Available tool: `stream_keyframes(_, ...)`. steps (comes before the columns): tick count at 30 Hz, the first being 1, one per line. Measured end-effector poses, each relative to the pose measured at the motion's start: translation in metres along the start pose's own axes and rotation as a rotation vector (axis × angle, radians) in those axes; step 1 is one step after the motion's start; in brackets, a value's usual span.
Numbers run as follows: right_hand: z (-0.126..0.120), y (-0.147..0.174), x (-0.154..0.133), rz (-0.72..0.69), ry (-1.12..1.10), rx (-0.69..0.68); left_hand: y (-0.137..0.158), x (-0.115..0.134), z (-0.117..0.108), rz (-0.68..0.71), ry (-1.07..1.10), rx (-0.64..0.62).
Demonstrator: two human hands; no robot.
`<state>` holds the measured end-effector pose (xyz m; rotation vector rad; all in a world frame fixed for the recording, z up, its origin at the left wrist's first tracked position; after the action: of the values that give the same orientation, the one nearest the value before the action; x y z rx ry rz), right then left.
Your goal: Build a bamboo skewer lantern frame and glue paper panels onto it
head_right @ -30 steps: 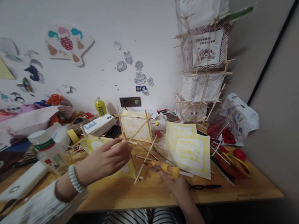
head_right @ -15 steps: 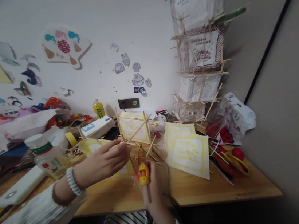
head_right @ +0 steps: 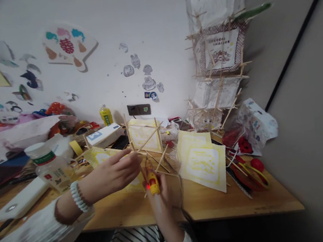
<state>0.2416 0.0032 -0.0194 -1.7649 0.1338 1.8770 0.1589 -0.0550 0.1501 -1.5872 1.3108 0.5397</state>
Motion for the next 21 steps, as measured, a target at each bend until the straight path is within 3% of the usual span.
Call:
stream_keyframes(3,0.000,0.001,0.001,0.062,-0.059,0.007,-0.002,0.001,-0.004,0.004,0.012,0.022)
stream_keyframes(16,-0.002,0.000,-0.001,0.064,-0.094,0.035,-0.010,0.002,0.009,0.102,0.021,-0.053)
stream_keyframes(21,-0.017,-0.004,-0.013,-0.034,0.010,0.074,-0.013,-0.009,-0.008,0.072,0.151,0.004)
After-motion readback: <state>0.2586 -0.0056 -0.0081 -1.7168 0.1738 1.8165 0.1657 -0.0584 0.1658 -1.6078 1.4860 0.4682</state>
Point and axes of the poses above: each hand's wrist, its own y-axis away from the middle knuckle, its own z-axis out of the palm, x = y × z, the point moved 8 cm from there along -y, towards the middle knuckle, and after that the axes turned 8 degrees about x, right-handed, at the moved point
